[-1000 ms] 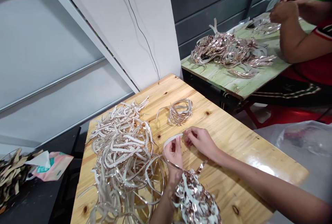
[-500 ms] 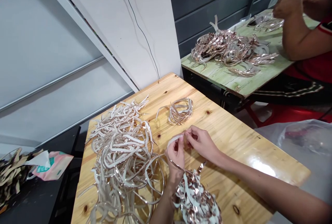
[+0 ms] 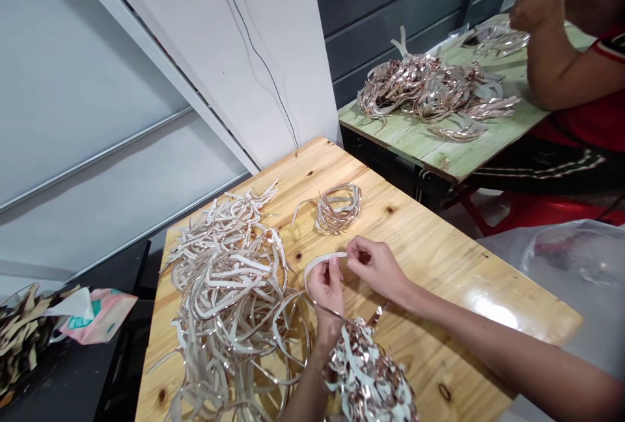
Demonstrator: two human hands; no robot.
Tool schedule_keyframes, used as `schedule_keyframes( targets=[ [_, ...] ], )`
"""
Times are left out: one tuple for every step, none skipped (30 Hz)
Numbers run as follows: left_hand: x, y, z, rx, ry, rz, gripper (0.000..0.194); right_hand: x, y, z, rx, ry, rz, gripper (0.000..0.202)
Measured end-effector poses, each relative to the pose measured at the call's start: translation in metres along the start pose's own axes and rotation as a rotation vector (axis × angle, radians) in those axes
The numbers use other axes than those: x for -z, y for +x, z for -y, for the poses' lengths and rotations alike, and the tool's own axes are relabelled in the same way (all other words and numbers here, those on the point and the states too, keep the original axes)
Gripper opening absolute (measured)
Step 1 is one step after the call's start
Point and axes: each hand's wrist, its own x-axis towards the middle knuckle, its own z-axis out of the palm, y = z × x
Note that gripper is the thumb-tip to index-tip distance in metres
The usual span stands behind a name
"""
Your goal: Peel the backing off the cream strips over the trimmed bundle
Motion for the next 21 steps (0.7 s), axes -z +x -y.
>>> schedule_keyframes(
  targets=[
    [0.0, 0.0, -0.001, 0.007, 0.015, 0.02, 0.032, 0.003, 0.001, 0.0, 0.002, 0.046, 0.032, 0.006],
    [-0.001, 0.0, -0.002, 0.02, 0.033, 0.05, 0.035, 0.006, 0.002, -0.001, 0.007, 0.094, 0.068, 0.006],
    [-0.001, 0.0, -0.002, 0.036, 0.048, 0.086, 0.038, 0.009, 0.003, -0.001, 0.013, 0.139, 0.103, 0.006],
    [-0.002, 0.0, -0.002, 0.048, 0.057, 0.116, 0.041, 0.011, 0.003, -0.001, 0.02, 0.181, 0.131, 0.006],
    [-0.002, -0.001, -0.003, 0.048, 0.057, 0.129, 0.043, 0.014, 0.003, 0.0, 0.028, 0.217, 0.152, 0.006],
    [-0.002, -0.001, -0.003, 0.038, 0.046, 0.12, 0.042, 0.015, 0.003, 0.001, 0.037, 0.243, 0.166, 0.005],
    [-0.002, -0.002, -0.003, 0.017, 0.03, 0.097, 0.038, 0.016, 0.003, 0.002, 0.045, 0.26, 0.177, 0.005],
    [-0.002, -0.002, -0.003, -0.012, 0.013, 0.074, 0.032, 0.016, 0.002, 0.004, 0.051, 0.268, 0.185, 0.004],
    [-0.001, -0.003, -0.003, -0.042, -0.001, 0.067, 0.027, 0.016, 0.001, 0.005, 0.052, 0.271, 0.193, 0.005],
    [0.0, -0.004, -0.004, -0.065, -0.012, 0.09, 0.025, 0.016, 0.0, 0.007, 0.05, 0.27, 0.2, 0.005],
    [0.001, -0.005, -0.004, -0.083, -0.02, 0.138, 0.025, 0.015, -0.001, 0.008, 0.046, 0.267, 0.207, 0.005],
    [0.002, -0.006, -0.004, -0.1, -0.025, 0.192, 0.028, 0.015, -0.002, 0.01, 0.042, 0.261, 0.213, 0.005],
    [0.003, -0.006, -0.005, -0.115, -0.029, 0.239, 0.03, 0.014, -0.002, 0.01, 0.038, 0.255, 0.217, 0.006],
    [0.004, -0.007, -0.005, -0.128, -0.031, 0.27, 0.031, 0.014, -0.003, 0.011, 0.037, 0.248, 0.221, 0.006],
    [0.004, -0.007, -0.006, -0.138, -0.028, 0.29, 0.031, 0.014, -0.003, 0.011, 0.035, 0.243, 0.223, 0.007],
    [0.004, -0.008, -0.006, -0.147, -0.018, 0.294, 0.032, 0.014, -0.003, 0.011, 0.034, 0.239, 0.226, 0.008],
    [0.003, -0.008, -0.007, -0.153, -0.004, 0.29, 0.032, 0.014, -0.003, 0.011, 0.033, 0.235, 0.227, 0.008],
    [0.003, -0.009, -0.008, -0.152, 0.01, 0.284, 0.033, 0.014, -0.003, 0.01, 0.033, 0.23, 0.227, 0.009],
    [0.002, -0.009, -0.01, -0.149, 0.02, 0.273, 0.034, 0.014, -0.004, 0.01, 0.034, 0.224, 0.227, 0.009],
    [0.002, -0.009, -0.012, -0.14, 0.022, 0.258, 0.035, 0.014, -0.004, 0.011, 0.035, 0.217, 0.226, 0.009],
    [0.002, -0.009, -0.014, -0.128, 0.018, 0.245, 0.035, 0.014, -0.004, 0.011, 0.035, 0.211, 0.224, 0.009]
  ],
)
